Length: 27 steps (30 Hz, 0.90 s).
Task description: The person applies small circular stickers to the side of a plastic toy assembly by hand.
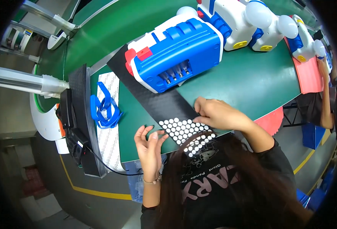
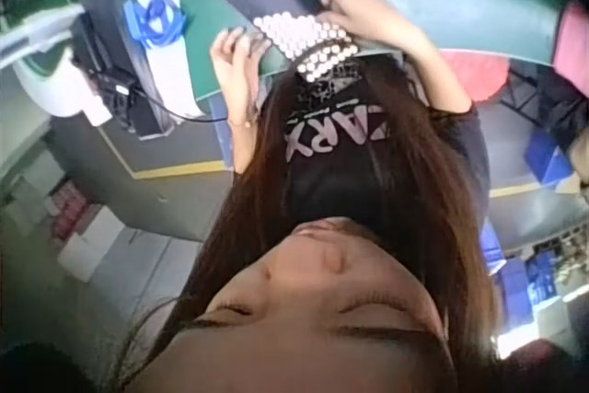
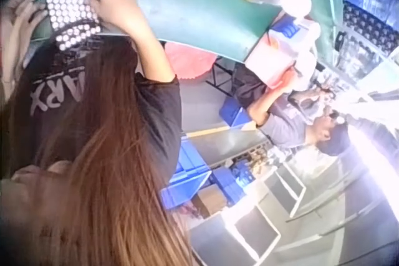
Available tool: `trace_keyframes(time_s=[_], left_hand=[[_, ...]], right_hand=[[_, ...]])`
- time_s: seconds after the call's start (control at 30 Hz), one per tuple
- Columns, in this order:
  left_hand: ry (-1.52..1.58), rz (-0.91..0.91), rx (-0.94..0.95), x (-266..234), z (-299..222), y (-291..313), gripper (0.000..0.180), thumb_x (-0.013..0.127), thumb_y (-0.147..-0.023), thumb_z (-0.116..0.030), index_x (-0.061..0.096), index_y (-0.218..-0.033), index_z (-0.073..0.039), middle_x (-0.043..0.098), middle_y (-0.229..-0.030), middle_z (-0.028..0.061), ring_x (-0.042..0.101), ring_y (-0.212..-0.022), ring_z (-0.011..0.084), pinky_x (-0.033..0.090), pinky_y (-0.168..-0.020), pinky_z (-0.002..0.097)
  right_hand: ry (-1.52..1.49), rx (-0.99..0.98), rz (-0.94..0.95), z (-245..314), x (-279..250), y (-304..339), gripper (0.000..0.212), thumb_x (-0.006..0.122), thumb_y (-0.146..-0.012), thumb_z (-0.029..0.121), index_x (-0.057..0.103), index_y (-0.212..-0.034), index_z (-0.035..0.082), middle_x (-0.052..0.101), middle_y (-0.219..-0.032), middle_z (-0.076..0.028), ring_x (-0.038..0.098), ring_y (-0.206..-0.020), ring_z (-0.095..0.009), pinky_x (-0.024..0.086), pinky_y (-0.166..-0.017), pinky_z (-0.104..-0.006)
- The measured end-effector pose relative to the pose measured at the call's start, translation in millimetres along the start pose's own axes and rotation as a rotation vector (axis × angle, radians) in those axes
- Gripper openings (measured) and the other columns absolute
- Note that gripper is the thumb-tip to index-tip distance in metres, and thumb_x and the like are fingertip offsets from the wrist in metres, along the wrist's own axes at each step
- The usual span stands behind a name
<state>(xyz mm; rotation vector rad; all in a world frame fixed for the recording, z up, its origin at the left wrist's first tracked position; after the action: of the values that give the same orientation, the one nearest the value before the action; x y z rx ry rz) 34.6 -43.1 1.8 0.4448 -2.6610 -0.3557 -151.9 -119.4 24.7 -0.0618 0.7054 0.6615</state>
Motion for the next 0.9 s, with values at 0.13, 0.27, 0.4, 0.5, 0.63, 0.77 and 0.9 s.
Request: trace_keyframes(time_s=[0.13,0.27,0.4,0.5,0.63,0.77,0.9], left_hand=[[0.109,0.251,-0.326,22,22,8,0.029,0.042,-0.094,-0.019,0.043,-0.112,0.004,0.057,-0.105,0.0139,0.059,-0.090,0.0183,0.052,-0.076,0.0338],[0.095,0.222,-0.532,43,47,16,0.036,0.053,-0.089,-0.013,0.047,-0.119,0.005,0.058,-0.107,0.0106,0.059,-0.091,0.0155,0.049,-0.079,0.0282],[-0.051,0.396,-0.429,54,43,11,0.046,0.063,-0.076,0.006,0.046,-0.119,0.006,0.055,-0.113,0.0090,0.054,-0.100,0.0144,0.044,-0.087,0.0274],[-0.288,0.489,-0.318,49,33,11,0.044,0.066,-0.075,0.002,0.046,-0.114,0.007,0.057,-0.107,0.0088,0.058,-0.090,0.0140,0.047,-0.081,0.0265],[-0.876,0.497,-0.209,24,12,22,0.020,0.063,-0.080,-0.005,0.050,-0.093,0.003,0.060,-0.065,0.0092,0.059,-0.053,0.0153,0.044,-0.048,0.0251],[-1.406,0.640,-0.132,-14,8,51,0.022,0.065,-0.077,-0.008,0.055,-0.094,-0.002,0.062,-0.065,0.0129,0.062,-0.058,0.0265,0.046,-0.053,0.0337],[-1.873,0.241,-0.162,-67,-15,56,0.042,0.071,-0.071,-0.029,0.058,-0.100,-0.002,0.065,-0.075,0.0144,0.062,-0.069,0.0322,0.048,-0.060,0.0400]], right_hand=[[-0.826,0.121,0.081,-14,20,-3,0.030,0.061,-0.084,0.009,0.044,-0.106,-0.002,0.056,-0.070,-0.002,0.055,-0.066,-0.008,0.042,-0.058,-0.0228],[-1.038,0.028,-0.019,-11,24,-1,0.043,0.058,-0.084,0.000,0.039,-0.123,0.002,0.058,-0.082,-0.001,0.055,-0.076,-0.006,0.045,-0.070,-0.0186],[-1.070,0.038,0.027,-10,17,7,0.050,0.056,-0.085,-0.002,0.035,-0.130,0.003,0.058,-0.090,-0.003,0.055,-0.085,-0.007,0.045,-0.076,-0.0202],[-1.079,0.039,0.074,-11,22,12,0.052,0.054,-0.084,-0.005,0.033,-0.132,0.004,0.058,-0.092,-0.005,0.056,-0.087,-0.009,0.046,-0.079,-0.0212],[-1.030,0.084,0.051,-15,27,14,0.055,0.055,-0.084,-0.006,0.033,-0.133,0.006,0.057,-0.091,-0.003,0.055,-0.086,-0.007,0.045,-0.078,-0.0199],[-0.928,0.087,-0.031,-17,22,11,0.052,0.053,-0.086,-0.003,0.033,-0.133,0.006,0.057,-0.092,-0.004,0.054,-0.088,-0.008,0.044,-0.079,-0.0219],[-0.963,0.080,-0.025,-15,21,13,0.052,0.053,-0.086,-0.003,0.033,-0.133,0.005,0.057,-0.092,-0.004,0.054,-0.087,-0.008,0.044,-0.080,-0.0224]])
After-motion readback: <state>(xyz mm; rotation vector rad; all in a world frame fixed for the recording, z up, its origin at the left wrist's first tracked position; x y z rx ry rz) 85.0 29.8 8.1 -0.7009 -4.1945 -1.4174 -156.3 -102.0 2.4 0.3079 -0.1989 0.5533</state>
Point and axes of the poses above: each hand's wrist, its own y-axis away from the middle knuckle, its own x-axis out of the palm, z = x × y, the point moved 10 cm from there along -y, towards the middle knuckle
